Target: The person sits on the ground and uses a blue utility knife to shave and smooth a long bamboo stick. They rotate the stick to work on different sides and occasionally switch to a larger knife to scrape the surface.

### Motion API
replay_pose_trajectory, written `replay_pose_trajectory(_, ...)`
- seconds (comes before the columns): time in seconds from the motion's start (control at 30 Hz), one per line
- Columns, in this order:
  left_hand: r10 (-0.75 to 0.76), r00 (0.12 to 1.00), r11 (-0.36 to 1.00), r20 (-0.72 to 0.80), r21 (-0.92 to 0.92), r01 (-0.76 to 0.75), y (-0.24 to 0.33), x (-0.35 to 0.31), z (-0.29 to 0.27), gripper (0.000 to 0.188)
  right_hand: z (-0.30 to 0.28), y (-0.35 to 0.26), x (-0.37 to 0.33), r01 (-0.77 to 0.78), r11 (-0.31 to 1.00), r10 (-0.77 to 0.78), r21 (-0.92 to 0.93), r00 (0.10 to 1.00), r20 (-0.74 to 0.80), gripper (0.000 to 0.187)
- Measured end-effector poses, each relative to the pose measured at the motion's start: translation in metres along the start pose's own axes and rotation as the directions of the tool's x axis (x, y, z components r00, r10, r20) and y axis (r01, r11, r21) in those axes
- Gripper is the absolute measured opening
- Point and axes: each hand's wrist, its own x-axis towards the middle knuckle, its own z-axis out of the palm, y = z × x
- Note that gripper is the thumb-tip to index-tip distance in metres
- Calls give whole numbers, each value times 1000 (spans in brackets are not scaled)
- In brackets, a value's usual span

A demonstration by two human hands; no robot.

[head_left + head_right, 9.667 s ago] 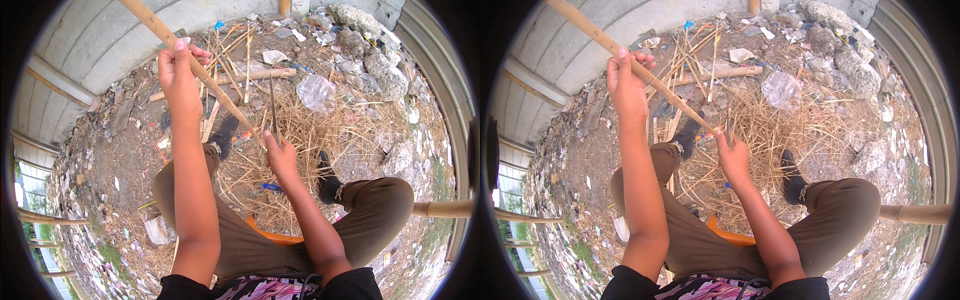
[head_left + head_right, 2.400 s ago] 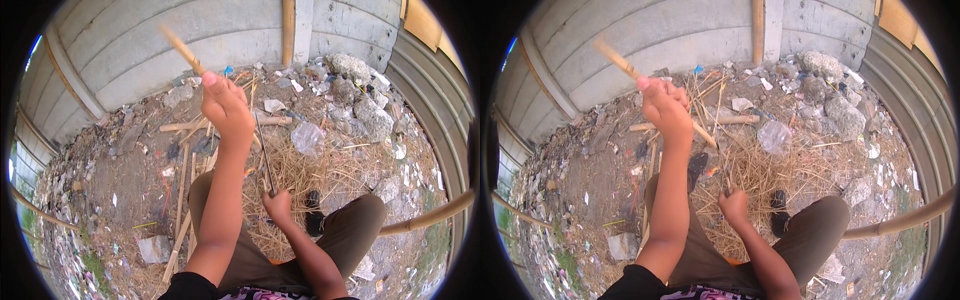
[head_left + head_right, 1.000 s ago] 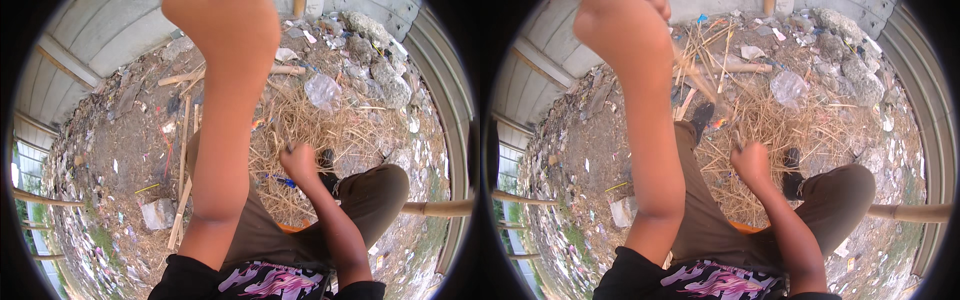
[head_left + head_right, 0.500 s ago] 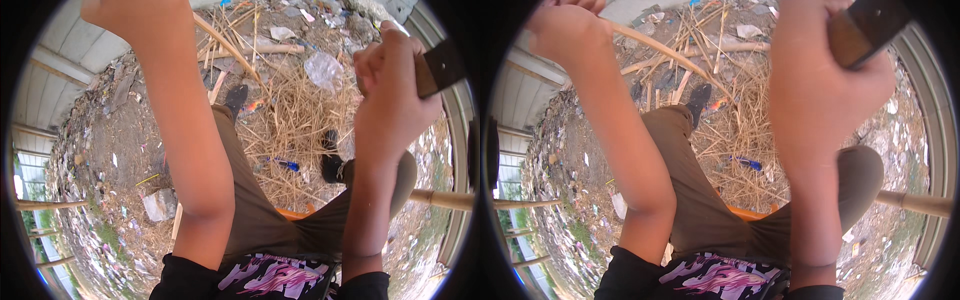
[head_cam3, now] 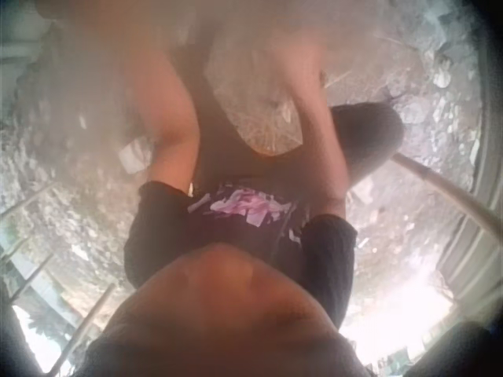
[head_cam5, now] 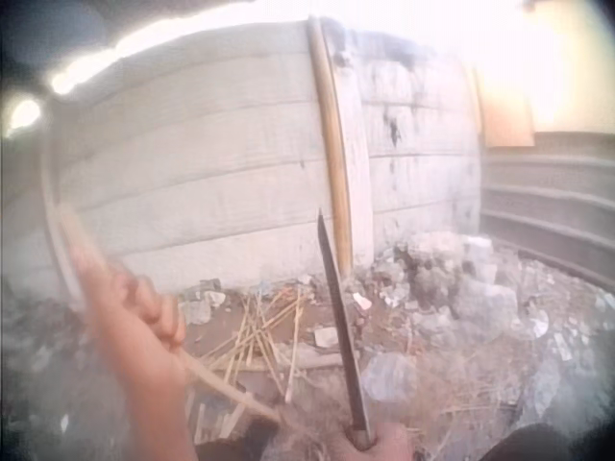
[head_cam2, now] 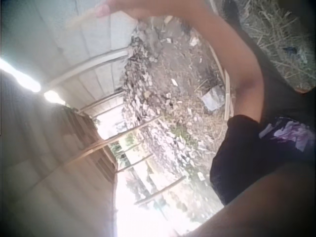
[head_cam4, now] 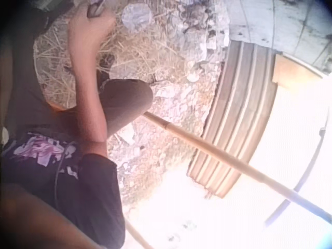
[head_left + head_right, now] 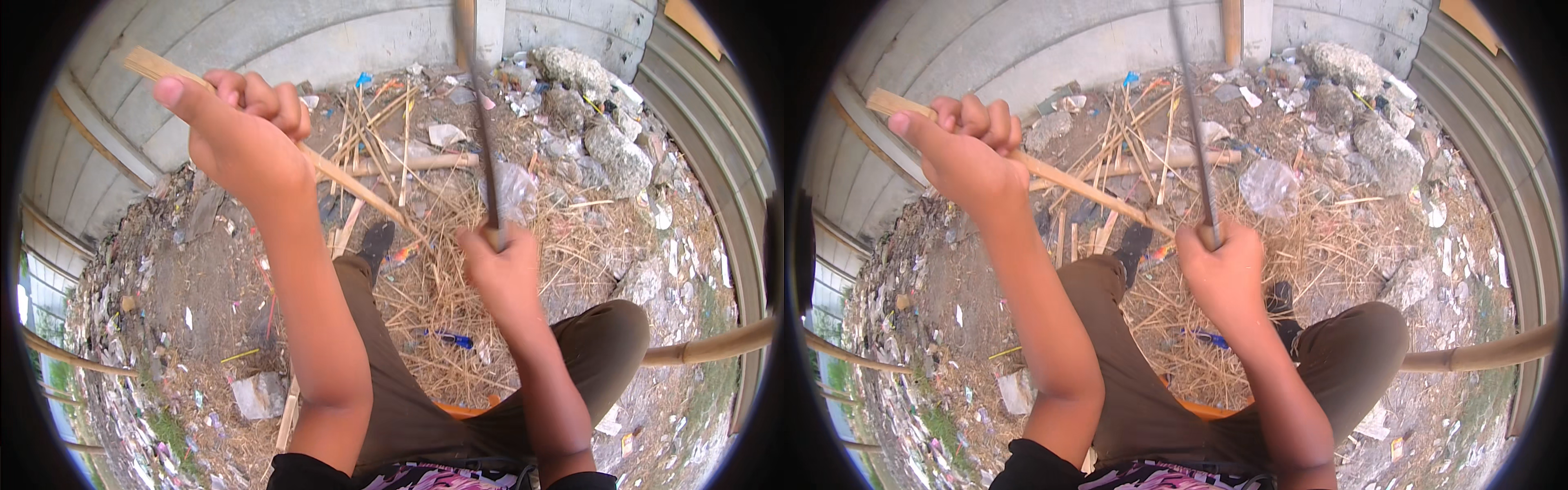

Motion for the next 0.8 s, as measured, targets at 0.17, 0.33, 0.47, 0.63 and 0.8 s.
replay_pose_trajectory(0.17,14,998,1000,-69,1,-14,12,1,-11,60,10,-70,-3,511,854,-456,102,828,-328,32)
replay_pose_trajectory(0.33,-3,997,999,80,-31,6,-4,-14,3,61,48,115,-47,18,796,123,-605,974,191,28)
replay_pose_trajectory(0.47,-66,994,978,83,-194,81,12,-4,-30,62,28,78,-17,-743,659,525,118,567,634,27)
replay_pose_trajectory(0.63,-31,999,992,-22,-120,28,10,-3,-44,62,8,-67,-11,-109,978,82,180,985,151,29)
replay_pose_trajectory(0.8,48,997,999,-65,-17,-49,11,-8,-17,64,37,-15,-11,432,889,-369,155,873,-318,29)
